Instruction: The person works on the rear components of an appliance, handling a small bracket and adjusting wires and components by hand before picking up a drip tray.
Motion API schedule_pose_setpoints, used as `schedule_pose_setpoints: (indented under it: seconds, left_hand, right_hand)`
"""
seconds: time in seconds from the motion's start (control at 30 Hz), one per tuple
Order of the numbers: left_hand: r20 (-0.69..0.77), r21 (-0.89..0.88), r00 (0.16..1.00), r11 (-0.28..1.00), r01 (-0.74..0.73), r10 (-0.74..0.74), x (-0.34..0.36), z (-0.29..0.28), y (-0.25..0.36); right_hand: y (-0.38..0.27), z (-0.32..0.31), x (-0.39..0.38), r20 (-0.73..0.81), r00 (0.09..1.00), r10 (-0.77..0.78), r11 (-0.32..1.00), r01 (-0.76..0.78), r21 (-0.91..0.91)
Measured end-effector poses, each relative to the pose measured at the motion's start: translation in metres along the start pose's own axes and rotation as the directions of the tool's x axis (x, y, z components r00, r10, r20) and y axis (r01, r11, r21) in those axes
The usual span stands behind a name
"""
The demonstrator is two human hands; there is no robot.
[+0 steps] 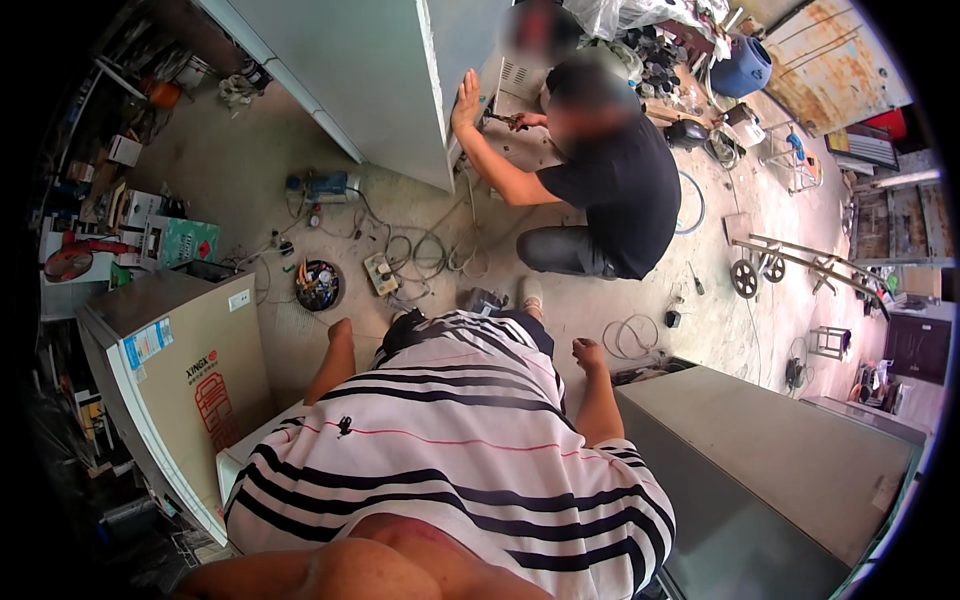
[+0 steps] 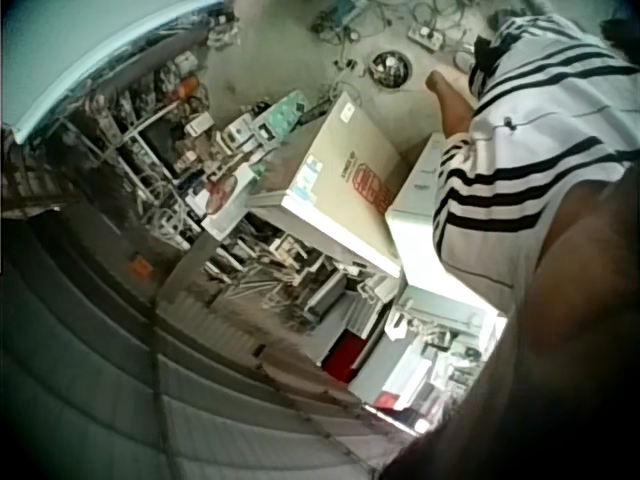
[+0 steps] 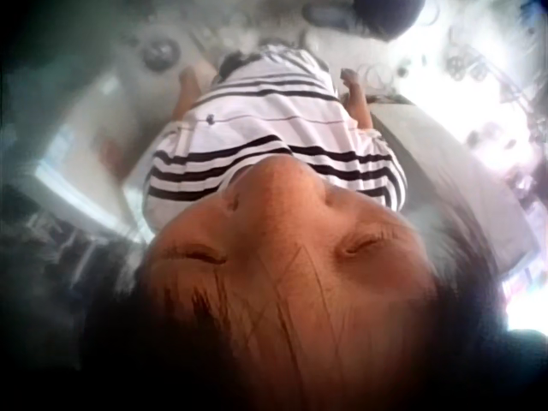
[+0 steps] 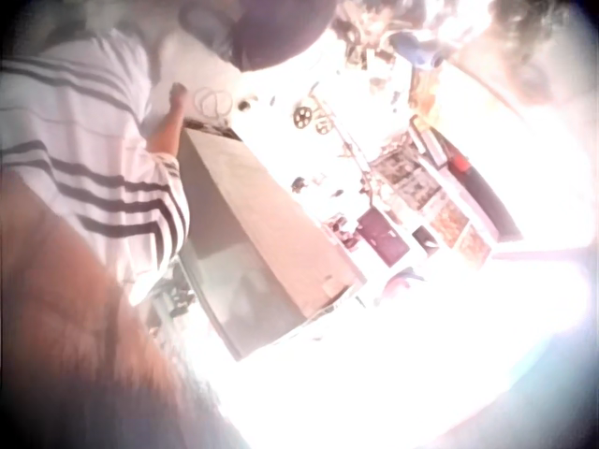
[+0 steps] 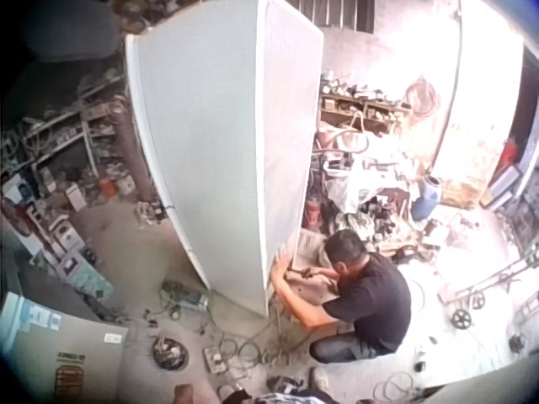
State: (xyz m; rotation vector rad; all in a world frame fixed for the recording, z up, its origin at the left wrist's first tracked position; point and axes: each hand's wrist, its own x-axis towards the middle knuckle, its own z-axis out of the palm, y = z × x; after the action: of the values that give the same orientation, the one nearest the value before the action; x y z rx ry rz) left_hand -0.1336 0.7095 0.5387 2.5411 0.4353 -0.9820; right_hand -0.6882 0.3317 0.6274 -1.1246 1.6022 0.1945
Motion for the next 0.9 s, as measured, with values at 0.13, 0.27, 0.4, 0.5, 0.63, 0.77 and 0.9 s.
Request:
schedule_pose_setpoints:
  seconds: [0.13, 0.27, 0.4, 0.5, 0.63, 0.77, 0.9]
  left_hand:
    - [0.029, -0.279, 0.985, 0.945, 0.170, -0.169, -0.033, 0.000, 0.023]
    - [-0.013, -0.106, 0.997, 0.991, 0.078, -0.080, -0.008, 0.001, 0.012]
    - [0.085, 0.588, 0.960, 0.764, -0.266, 0.268, 0.028, -0.021, -0.033]
    - [0.051, 0.196, 0.993, 0.974, -0.111, 0.102, 0.031, -0.005, -0.028]
    - [-0.035, -0.408, 0.979, 0.897, 0.170, -0.201, 0.010, -0.002, -0.007]
    - [-0.026, -0.390, 0.991, 0.915, 0.108, -0.128, -0.032, -0.005, 0.029]
    - [-0.013, -0.392, 0.995, 0.916, 0.088, -0.101, -0.041, -0.011, 0.033]
  right_hand:
    - [0.031, 0.000, -0.011, 0.008, 0.983, 0.181, 0.983, -0.181, 0.023]
    - [0.073, -0.001, 0.014, 0.045, 0.973, 0.228, 0.970, -0.231, 0.075]
    - [0.047, 0.025, 0.008, 0.010, 0.983, 0.185, 0.978, -0.185, 0.091]
    - [0.032, 0.013, 0.007, 0.029, 0.989, 0.145, 0.982, -0.147, 0.115]
    - [0.013, 0.009, 0.008, -0.034, 0.999, 0.043, 0.989, -0.038, 0.142]
    - [0.023, 0.010, 0.007, -0.013, 0.997, 0.082, 0.991, -0.080, 0.104]
    - [0.030, 0.011, 0.012, 0.025, 0.988, 0.150, 0.988, -0.151, 0.044]
